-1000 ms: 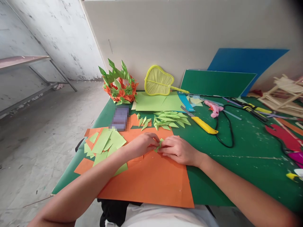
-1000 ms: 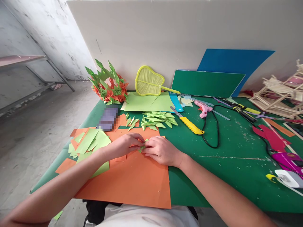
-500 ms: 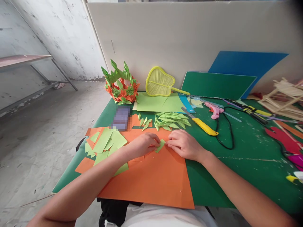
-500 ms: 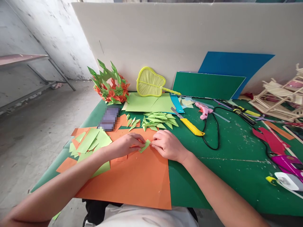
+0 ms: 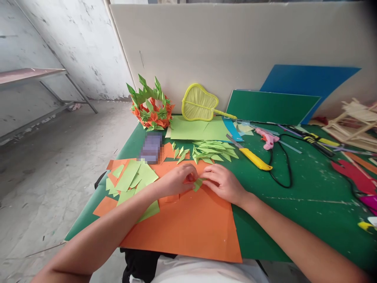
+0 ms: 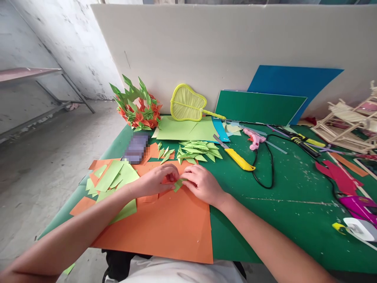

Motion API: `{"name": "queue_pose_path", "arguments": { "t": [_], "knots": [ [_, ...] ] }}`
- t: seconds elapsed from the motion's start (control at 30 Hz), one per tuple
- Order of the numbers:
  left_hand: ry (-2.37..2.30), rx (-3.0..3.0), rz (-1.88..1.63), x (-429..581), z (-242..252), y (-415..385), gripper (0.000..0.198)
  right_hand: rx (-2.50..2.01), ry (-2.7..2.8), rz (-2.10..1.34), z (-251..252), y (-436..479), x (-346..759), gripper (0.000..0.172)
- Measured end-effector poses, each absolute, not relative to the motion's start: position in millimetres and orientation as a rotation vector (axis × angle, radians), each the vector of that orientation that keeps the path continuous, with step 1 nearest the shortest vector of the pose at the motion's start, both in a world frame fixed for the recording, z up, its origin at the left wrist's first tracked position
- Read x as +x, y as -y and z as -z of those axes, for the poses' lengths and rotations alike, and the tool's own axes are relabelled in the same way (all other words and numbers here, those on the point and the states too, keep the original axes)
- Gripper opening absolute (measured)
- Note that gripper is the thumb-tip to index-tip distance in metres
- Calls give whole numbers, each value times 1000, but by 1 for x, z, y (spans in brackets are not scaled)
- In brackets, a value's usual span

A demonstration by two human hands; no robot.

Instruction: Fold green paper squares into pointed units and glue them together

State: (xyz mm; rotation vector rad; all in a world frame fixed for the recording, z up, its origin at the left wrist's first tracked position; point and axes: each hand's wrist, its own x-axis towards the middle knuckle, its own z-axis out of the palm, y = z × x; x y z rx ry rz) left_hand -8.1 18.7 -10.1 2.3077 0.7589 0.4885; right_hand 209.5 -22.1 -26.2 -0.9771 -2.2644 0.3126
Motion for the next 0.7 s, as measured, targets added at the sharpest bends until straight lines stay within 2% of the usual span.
{"name": "queue_pose_path", "arguments": {
  "t": [0.17,0.4,0.57,0.7],
  "knots": [
    [-875,2286,-638,-8,13,-17,14,-980,2365,-345,26,19,209,26],
    [-958,2246,-585,-5,8,-17,9,-959,2321,-284,26,21,210,15],
    [-966,2086,-435,-1,1,-10,29,-968,2287,-248,25,21,212,14],
    [-912,2055,-435,1,3,-6,28,-956,2312,-241,28,20,215,13]
  ]
}}
